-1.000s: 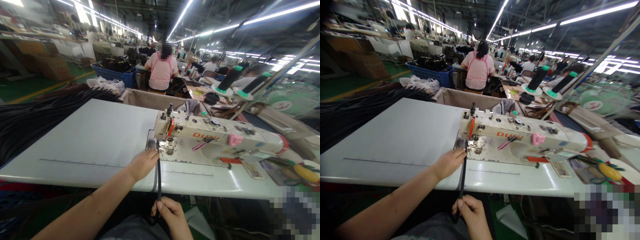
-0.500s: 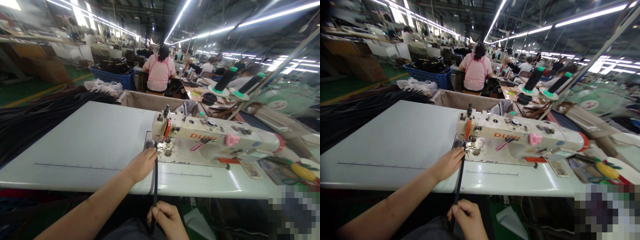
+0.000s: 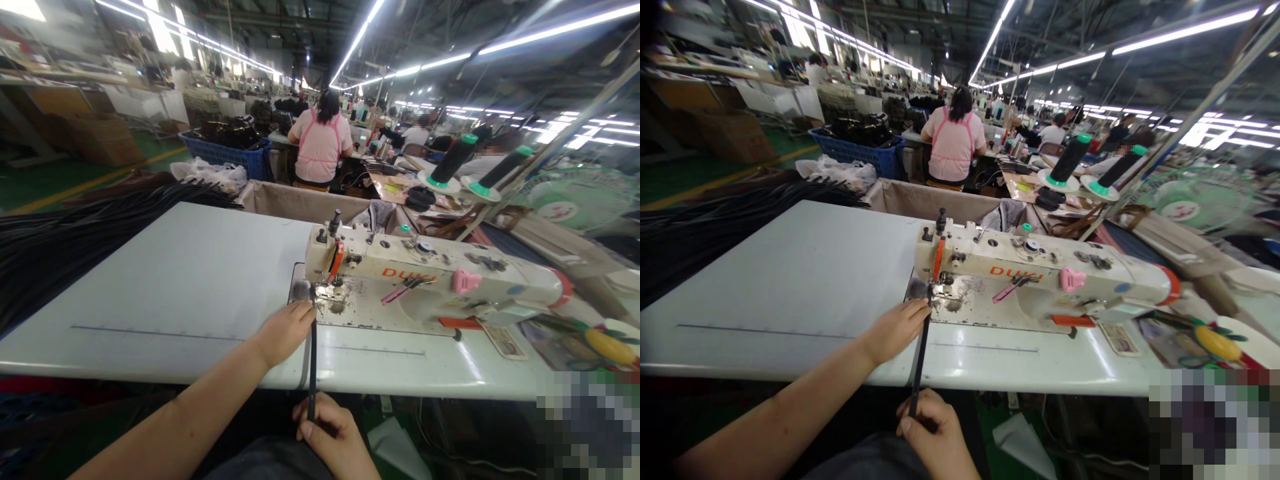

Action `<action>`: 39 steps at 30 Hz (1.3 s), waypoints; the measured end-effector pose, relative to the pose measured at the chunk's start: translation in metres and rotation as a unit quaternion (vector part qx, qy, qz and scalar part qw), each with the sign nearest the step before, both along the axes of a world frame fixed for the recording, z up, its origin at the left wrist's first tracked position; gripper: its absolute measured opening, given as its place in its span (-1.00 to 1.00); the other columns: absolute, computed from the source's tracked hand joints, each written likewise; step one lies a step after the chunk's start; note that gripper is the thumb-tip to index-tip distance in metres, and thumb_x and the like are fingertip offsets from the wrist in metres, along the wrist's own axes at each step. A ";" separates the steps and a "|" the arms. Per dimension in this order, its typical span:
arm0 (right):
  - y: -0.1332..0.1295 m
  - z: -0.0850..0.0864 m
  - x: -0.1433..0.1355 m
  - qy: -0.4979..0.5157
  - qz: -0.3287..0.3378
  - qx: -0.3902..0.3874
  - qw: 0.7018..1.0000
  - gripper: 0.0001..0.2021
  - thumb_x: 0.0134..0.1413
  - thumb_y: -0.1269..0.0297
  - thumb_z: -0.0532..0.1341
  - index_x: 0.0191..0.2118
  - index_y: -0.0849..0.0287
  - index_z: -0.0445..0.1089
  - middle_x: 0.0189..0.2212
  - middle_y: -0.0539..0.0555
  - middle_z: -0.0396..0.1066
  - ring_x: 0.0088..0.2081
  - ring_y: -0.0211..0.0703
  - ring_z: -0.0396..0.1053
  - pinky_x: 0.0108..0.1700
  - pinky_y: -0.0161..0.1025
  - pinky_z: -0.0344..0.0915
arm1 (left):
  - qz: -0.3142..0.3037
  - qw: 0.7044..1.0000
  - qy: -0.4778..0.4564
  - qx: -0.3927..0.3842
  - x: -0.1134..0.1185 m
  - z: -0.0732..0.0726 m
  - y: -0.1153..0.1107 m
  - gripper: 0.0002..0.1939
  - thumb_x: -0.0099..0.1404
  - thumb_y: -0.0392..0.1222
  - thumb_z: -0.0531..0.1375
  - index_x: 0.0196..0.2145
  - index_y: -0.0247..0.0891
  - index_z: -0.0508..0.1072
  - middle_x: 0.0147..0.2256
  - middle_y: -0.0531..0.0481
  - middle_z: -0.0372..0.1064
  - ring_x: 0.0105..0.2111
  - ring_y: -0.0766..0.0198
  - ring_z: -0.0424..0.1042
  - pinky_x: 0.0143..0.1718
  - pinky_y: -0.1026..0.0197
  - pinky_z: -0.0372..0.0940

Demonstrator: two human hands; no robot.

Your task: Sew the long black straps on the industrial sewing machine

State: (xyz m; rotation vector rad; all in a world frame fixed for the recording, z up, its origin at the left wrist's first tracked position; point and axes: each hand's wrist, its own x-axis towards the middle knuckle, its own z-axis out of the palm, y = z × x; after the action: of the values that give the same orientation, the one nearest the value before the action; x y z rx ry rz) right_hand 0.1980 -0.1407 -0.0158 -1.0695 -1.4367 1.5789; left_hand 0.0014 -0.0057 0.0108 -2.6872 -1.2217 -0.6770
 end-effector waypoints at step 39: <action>-0.002 0.018 -0.001 0.020 -0.055 -0.141 0.988 -0.45 0.07 -0.29 0.37 -0.38 0.22 0.61 -0.51 0.10 0.57 -0.46 -0.20 0.43 -0.35 -0.31 0.29 | -0.002 1.000 0.012 0.010 -0.003 -0.003 -0.001 -0.79 0.49 -0.35 0.07 0.00 -0.33 0.44 0.06 -0.26 0.44 0.06 0.07 0.48 0.17 -0.01 0.41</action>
State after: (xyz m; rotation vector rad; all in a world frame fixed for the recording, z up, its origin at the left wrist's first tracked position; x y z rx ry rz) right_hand 0.1966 -0.1430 0.0025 -1.2485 -1.1296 1.7461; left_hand -0.0015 -0.0062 0.0077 -2.6745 -1.1984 -0.6528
